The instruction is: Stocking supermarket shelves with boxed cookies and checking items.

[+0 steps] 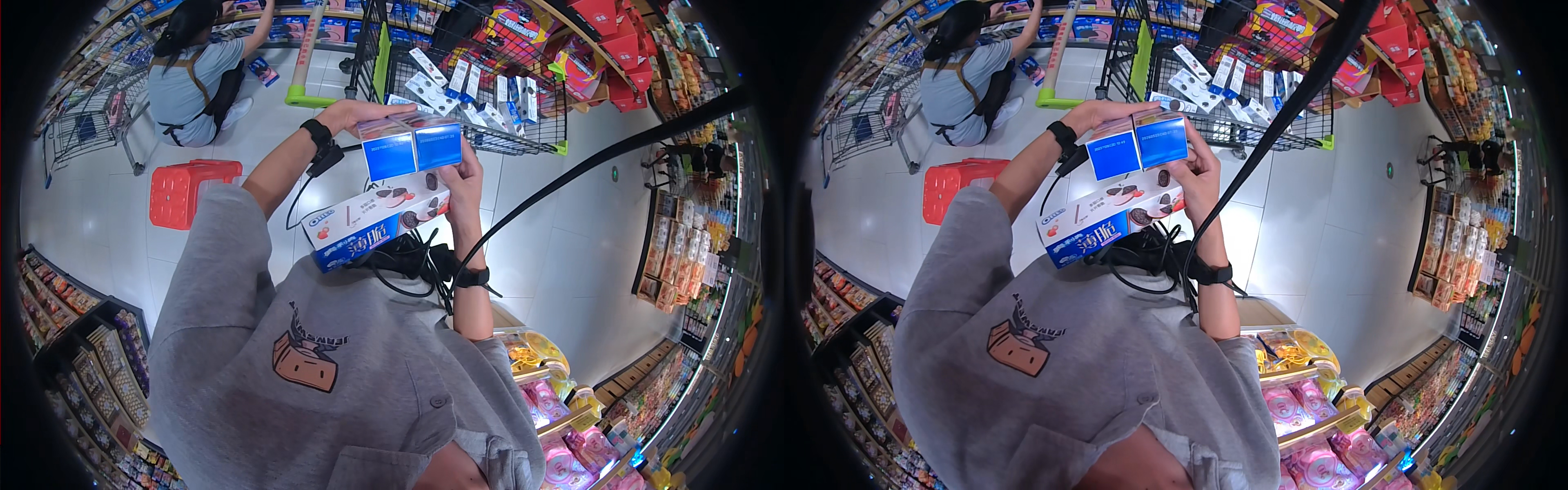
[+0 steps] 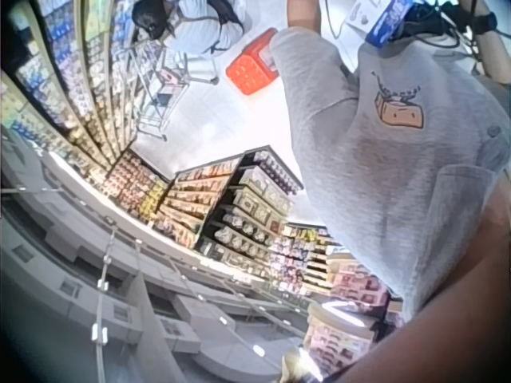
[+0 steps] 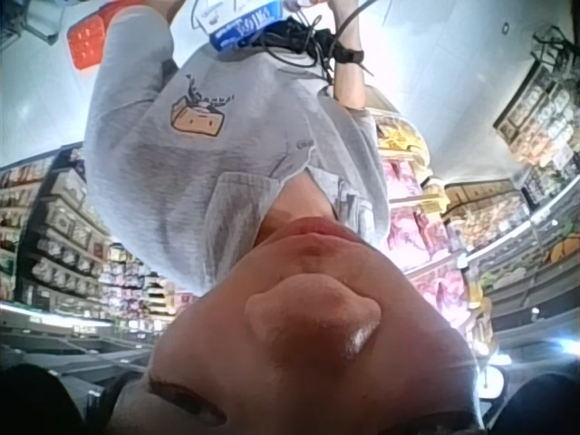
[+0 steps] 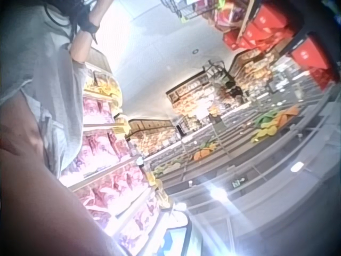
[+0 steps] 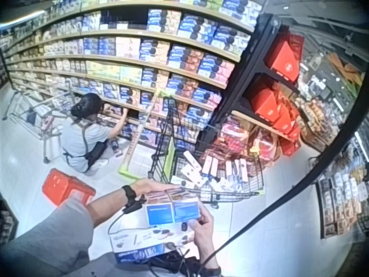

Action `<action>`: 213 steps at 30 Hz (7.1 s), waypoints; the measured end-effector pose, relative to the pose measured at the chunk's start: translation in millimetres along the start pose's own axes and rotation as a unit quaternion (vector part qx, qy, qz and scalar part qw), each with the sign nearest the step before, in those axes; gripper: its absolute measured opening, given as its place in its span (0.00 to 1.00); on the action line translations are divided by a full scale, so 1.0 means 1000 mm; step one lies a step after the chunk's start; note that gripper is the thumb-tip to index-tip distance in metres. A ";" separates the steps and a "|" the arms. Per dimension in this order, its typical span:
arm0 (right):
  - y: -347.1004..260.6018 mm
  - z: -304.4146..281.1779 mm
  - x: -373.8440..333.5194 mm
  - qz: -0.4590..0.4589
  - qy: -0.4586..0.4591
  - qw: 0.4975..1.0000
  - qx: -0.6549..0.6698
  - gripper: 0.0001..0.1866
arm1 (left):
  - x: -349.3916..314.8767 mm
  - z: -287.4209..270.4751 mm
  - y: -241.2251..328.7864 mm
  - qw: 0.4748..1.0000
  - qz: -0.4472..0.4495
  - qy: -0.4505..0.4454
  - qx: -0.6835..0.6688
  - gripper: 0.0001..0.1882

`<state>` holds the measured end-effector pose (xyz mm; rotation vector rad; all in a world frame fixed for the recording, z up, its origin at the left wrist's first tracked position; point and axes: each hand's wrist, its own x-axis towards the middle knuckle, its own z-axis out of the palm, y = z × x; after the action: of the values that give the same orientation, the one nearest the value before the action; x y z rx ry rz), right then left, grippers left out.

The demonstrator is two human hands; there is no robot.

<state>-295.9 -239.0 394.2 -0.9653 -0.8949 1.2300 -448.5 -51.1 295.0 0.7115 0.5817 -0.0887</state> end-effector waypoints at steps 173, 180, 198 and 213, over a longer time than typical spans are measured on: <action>-0.047 0.037 0.018 -0.006 -0.154 0.974 -0.165 0.50 | -0.080 0.013 -0.032 0.979 0.164 0.117 -0.043 0.32; -0.045 0.034 0.019 -0.010 -0.158 0.973 -0.168 0.49 | -0.078 0.012 -0.033 0.980 0.155 0.117 -0.033 0.33; -0.048 0.037 0.018 0.009 -0.152 0.975 -0.161 0.49 | -0.074 0.009 -0.038 0.980 0.162 0.106 -0.038 0.31; -0.044 0.034 0.014 0.015 -0.134 0.978 -0.160 0.49 | -0.079 0.017 -0.037 0.980 0.154 0.119 -0.041 0.32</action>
<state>-310.9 -224.4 447.8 -1.0834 -1.3248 1.2861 -516.6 -99.4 325.5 0.7288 0.6928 0.3121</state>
